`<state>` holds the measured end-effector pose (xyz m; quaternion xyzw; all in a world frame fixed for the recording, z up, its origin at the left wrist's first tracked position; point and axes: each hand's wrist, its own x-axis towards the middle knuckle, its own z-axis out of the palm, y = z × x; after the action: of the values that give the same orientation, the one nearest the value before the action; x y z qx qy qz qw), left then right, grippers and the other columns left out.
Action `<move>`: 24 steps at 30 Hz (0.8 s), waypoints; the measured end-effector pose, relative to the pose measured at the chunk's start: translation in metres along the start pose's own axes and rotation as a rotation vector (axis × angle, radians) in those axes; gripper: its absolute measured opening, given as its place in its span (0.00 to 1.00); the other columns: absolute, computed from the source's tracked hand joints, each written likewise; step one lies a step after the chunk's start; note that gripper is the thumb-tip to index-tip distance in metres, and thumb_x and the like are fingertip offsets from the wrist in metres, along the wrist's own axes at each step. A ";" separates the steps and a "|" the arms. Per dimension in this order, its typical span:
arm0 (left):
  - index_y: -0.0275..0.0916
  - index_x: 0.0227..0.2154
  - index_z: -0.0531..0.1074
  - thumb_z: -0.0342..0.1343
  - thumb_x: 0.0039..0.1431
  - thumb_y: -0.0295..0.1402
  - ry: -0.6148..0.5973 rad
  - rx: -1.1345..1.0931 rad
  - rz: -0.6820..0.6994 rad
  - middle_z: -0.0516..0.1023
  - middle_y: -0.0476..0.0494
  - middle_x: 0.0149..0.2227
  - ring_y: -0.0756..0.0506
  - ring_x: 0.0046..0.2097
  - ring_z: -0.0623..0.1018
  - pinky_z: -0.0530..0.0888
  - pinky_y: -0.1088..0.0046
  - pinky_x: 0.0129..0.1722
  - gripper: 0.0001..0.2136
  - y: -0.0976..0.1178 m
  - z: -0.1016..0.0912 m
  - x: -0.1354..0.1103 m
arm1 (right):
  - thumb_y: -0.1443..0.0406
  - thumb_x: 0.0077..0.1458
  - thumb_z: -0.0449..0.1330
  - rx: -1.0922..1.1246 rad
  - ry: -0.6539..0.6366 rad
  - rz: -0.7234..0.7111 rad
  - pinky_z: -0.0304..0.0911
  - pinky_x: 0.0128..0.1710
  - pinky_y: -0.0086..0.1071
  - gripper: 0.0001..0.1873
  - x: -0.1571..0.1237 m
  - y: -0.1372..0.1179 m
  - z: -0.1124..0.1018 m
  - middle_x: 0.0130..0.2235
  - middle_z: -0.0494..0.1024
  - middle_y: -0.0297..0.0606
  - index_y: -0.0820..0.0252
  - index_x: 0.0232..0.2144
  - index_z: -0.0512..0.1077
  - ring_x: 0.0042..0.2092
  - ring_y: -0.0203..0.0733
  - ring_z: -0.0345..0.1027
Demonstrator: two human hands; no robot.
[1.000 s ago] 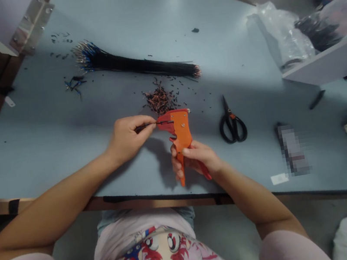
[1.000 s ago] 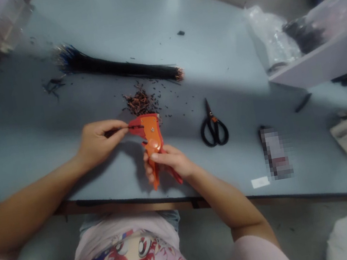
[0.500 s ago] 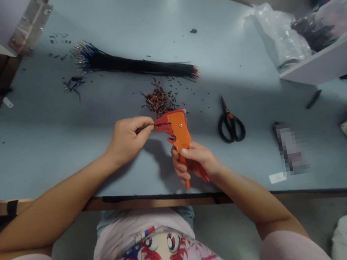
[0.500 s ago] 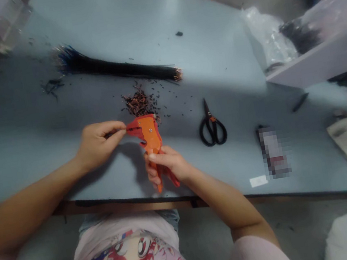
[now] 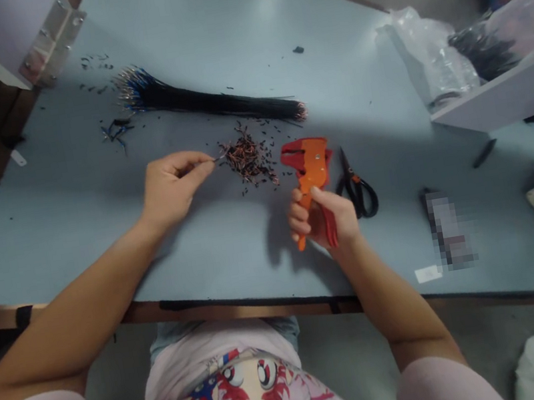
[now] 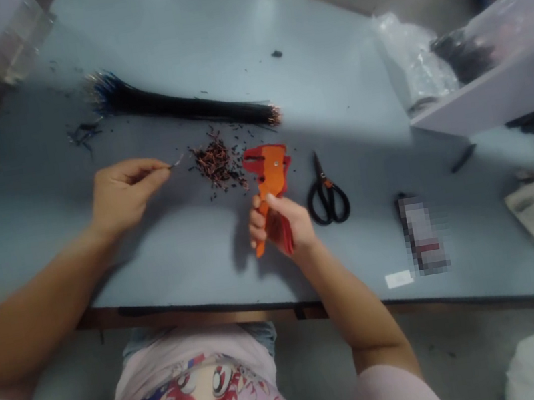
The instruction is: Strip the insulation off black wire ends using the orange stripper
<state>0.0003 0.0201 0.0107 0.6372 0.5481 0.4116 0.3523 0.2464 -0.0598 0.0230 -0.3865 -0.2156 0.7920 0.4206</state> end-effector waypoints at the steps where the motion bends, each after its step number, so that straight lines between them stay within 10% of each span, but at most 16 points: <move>1: 0.42 0.32 0.76 0.57 0.53 0.40 -0.031 -0.043 -0.022 0.76 0.51 0.24 0.51 0.26 0.71 0.68 0.76 0.25 0.08 -0.001 0.001 0.000 | 0.57 0.52 0.59 -0.014 -0.018 0.027 0.69 0.26 0.35 0.13 0.001 0.001 -0.001 0.25 0.67 0.30 0.60 0.33 0.65 0.23 0.34 0.63; 13: 0.39 0.41 0.63 0.51 0.59 0.35 -0.288 -0.462 -0.229 0.80 0.46 0.34 0.50 0.29 0.77 0.67 0.78 0.25 0.09 0.006 0.018 -0.015 | 0.60 0.51 0.59 0.060 -0.196 0.137 0.68 0.37 0.45 0.15 0.008 0.023 -0.001 0.33 0.74 0.39 0.65 0.39 0.68 0.33 0.44 0.71; 24: 0.37 0.30 0.75 0.58 0.52 0.36 -0.314 -0.322 -0.074 0.76 0.48 0.30 0.50 0.33 0.73 0.68 0.74 0.36 0.07 0.007 0.036 -0.038 | 0.60 0.49 0.58 0.168 -0.386 0.223 0.66 0.41 0.54 0.16 0.007 0.030 0.001 0.32 0.72 0.37 0.63 0.39 0.63 0.35 0.46 0.72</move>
<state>0.0337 -0.0182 -0.0035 0.6085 0.4369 0.3763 0.5451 0.2280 -0.0705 0.0002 -0.2132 -0.1814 0.9079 0.3119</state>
